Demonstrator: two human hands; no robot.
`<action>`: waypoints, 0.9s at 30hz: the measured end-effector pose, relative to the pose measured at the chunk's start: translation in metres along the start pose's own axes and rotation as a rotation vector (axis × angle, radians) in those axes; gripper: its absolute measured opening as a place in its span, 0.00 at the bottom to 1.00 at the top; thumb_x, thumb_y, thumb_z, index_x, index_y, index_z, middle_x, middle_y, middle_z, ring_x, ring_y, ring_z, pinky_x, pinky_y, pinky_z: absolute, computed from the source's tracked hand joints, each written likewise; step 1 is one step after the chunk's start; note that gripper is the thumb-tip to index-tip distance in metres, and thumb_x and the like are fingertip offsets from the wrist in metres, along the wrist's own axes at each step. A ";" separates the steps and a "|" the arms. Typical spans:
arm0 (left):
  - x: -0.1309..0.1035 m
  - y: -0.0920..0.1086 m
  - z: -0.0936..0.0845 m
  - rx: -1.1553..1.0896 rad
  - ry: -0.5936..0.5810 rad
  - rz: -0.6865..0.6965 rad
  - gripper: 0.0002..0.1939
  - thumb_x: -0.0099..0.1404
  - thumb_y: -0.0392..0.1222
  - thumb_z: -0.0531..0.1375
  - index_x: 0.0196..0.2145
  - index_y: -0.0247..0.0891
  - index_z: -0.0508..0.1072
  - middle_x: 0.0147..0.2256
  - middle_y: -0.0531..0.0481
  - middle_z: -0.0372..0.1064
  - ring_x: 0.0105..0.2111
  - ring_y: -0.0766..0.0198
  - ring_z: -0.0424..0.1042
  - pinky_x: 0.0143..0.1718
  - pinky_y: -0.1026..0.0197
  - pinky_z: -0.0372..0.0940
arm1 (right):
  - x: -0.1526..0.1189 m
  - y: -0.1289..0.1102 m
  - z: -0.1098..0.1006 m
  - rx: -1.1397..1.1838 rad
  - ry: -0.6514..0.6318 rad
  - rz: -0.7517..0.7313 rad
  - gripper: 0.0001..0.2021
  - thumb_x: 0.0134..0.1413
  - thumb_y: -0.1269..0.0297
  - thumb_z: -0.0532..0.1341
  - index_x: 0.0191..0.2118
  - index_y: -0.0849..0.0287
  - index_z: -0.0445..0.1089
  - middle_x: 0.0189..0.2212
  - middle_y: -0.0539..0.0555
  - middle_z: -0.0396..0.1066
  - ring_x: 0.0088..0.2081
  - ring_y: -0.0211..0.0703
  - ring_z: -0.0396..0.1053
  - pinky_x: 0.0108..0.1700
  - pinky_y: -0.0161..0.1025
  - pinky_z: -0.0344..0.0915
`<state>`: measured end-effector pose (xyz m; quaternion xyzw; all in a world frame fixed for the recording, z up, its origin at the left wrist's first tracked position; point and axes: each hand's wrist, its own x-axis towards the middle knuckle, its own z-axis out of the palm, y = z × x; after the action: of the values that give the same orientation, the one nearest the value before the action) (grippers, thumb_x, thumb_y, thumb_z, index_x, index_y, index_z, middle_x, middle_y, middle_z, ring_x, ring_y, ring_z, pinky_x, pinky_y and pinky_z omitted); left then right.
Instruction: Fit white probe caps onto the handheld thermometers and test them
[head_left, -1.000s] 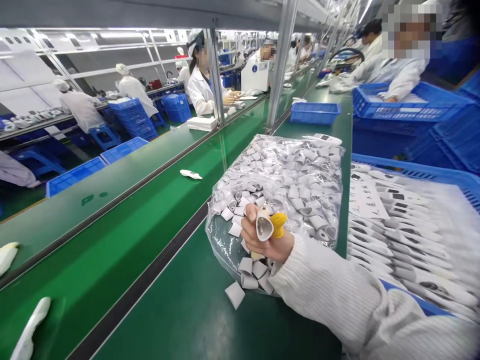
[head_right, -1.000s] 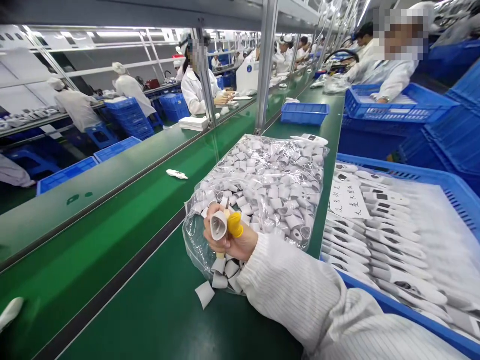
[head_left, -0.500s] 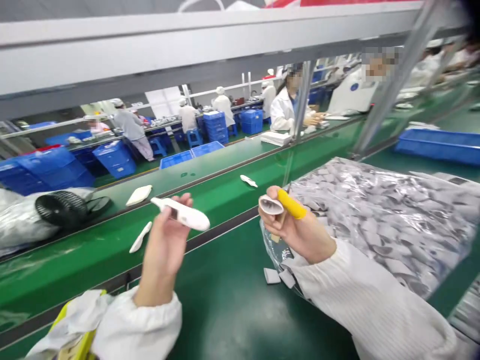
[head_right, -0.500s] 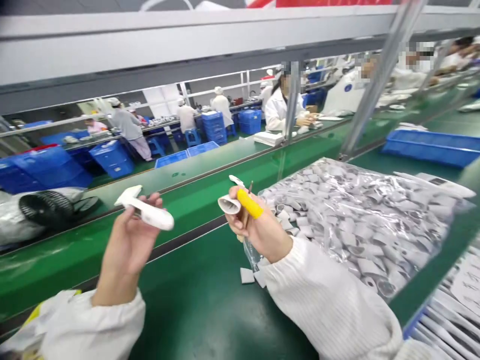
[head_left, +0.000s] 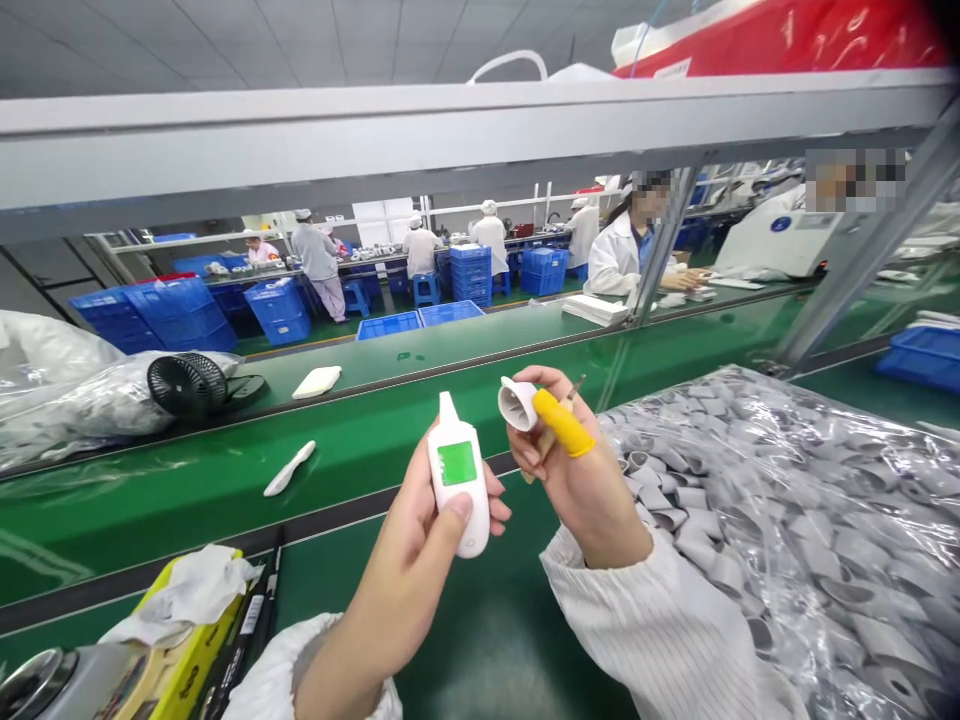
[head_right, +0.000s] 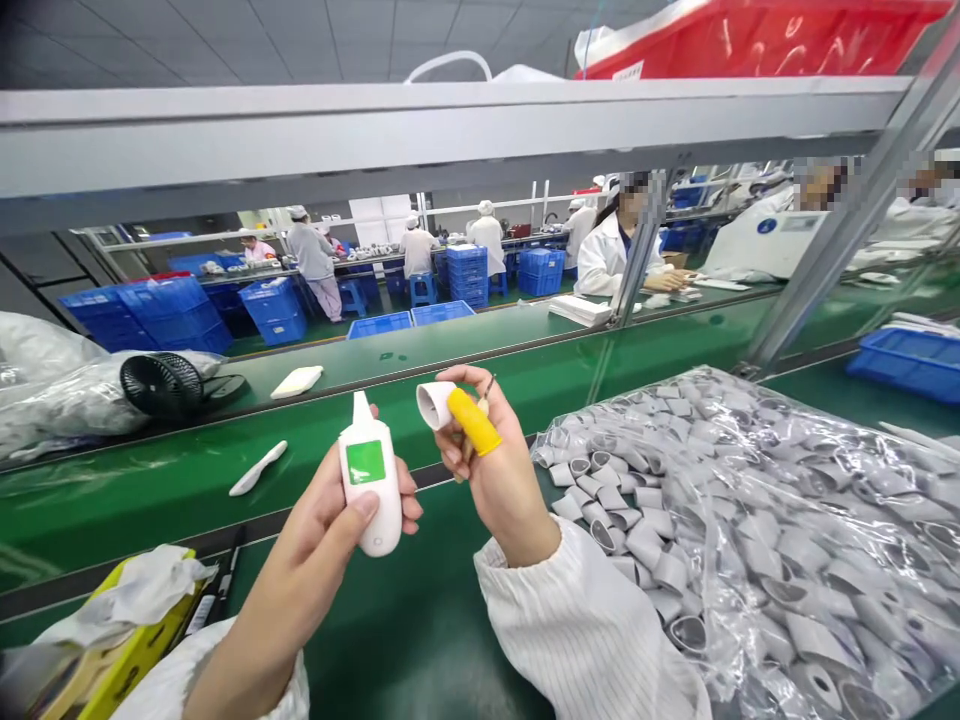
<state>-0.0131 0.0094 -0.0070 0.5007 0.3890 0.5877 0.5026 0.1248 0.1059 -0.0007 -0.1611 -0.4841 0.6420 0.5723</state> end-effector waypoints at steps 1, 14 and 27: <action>-0.002 0.000 0.001 0.002 -0.007 -0.014 0.30 0.72 0.47 0.56 0.68 0.48 0.53 0.42 0.49 0.72 0.37 0.65 0.73 0.40 0.63 0.72 | 0.001 0.001 -0.001 -0.019 0.005 -0.023 0.15 0.55 0.51 0.65 0.43 0.53 0.65 0.19 0.41 0.58 0.17 0.29 0.51 0.16 0.28 0.45; 0.003 -0.006 0.010 0.412 0.243 -0.003 0.42 0.62 0.48 0.66 0.69 0.54 0.52 0.29 0.53 0.70 0.22 0.66 0.62 0.22 0.64 0.61 | -0.002 0.004 0.001 -0.391 -0.190 -0.200 0.12 0.55 0.57 0.68 0.43 0.54 0.73 0.33 0.50 0.71 0.32 0.36 0.69 0.29 0.31 0.68; 0.002 -0.010 0.007 0.464 0.228 0.029 0.38 0.64 0.51 0.64 0.68 0.57 0.55 0.30 0.54 0.71 0.19 0.68 0.63 0.20 0.64 0.64 | -0.004 0.011 0.007 -0.423 -0.095 -0.263 0.13 0.53 0.54 0.69 0.41 0.55 0.74 0.32 0.51 0.72 0.30 0.37 0.71 0.28 0.32 0.70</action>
<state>-0.0045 0.0131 -0.0153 0.5386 0.5604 0.5426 0.3185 0.1148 0.1010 -0.0075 -0.1823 -0.6508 0.4534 0.5810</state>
